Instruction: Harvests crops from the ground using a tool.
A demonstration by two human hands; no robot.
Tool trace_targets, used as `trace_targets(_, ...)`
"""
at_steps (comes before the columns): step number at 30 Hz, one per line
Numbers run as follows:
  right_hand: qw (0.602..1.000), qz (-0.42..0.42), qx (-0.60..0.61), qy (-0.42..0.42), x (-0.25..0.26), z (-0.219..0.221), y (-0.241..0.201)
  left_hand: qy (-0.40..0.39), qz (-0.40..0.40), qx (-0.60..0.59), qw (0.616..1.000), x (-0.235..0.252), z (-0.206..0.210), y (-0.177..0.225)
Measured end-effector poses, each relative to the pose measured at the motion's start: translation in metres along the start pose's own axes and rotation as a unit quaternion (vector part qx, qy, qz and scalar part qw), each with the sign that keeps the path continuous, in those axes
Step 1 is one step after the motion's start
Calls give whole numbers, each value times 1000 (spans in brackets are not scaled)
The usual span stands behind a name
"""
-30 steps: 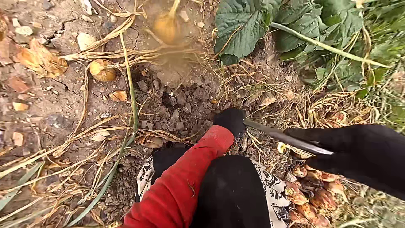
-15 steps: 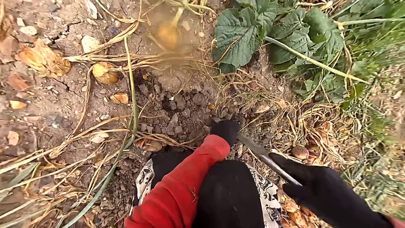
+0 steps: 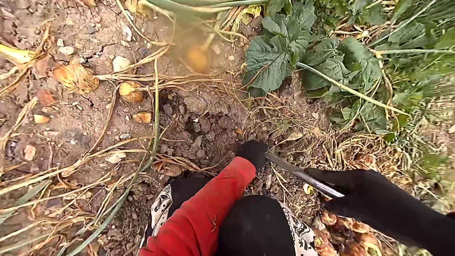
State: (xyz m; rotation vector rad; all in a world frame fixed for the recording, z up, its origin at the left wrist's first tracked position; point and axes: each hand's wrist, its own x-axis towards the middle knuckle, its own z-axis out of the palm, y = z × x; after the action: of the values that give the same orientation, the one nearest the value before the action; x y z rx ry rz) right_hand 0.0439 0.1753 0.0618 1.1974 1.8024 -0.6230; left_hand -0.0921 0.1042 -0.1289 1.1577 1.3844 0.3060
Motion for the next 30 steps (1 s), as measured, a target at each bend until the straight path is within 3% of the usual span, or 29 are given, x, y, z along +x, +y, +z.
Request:
trace_targets(4, 999, 7, 30, -20, -16, 36, 0, -25, -17, 19, 999, -15, 2, 8)
trace_targets(8, 997, 34, 30, -54, 3, -11, -17, 5, 2, -10, 1000, -2, -4, -4)
trace_targets(11, 997, 38, 52, -39, -6, -3, -21, 39, 20, -9, 999, -1, -1, -12)
trace_targets(15, 998, 2, 68, 0, -19, 43, -7, 136, -107, 6, 985, -25, -9, -5)
trace_targets(18, 996, -28, 81, 26, -20, 68, 5, 194, -200, -13, 960, -13, -17, -1)
trace_targets(24, 999, -12, 31, -23, -18, 94, 13, 175, -255, 87, 947, 6, -5, -3)
trace_targets(30, 998, -29, 61, -20, -7, 138, 35, 206, -277, 142, 928, 9, -9, -3)
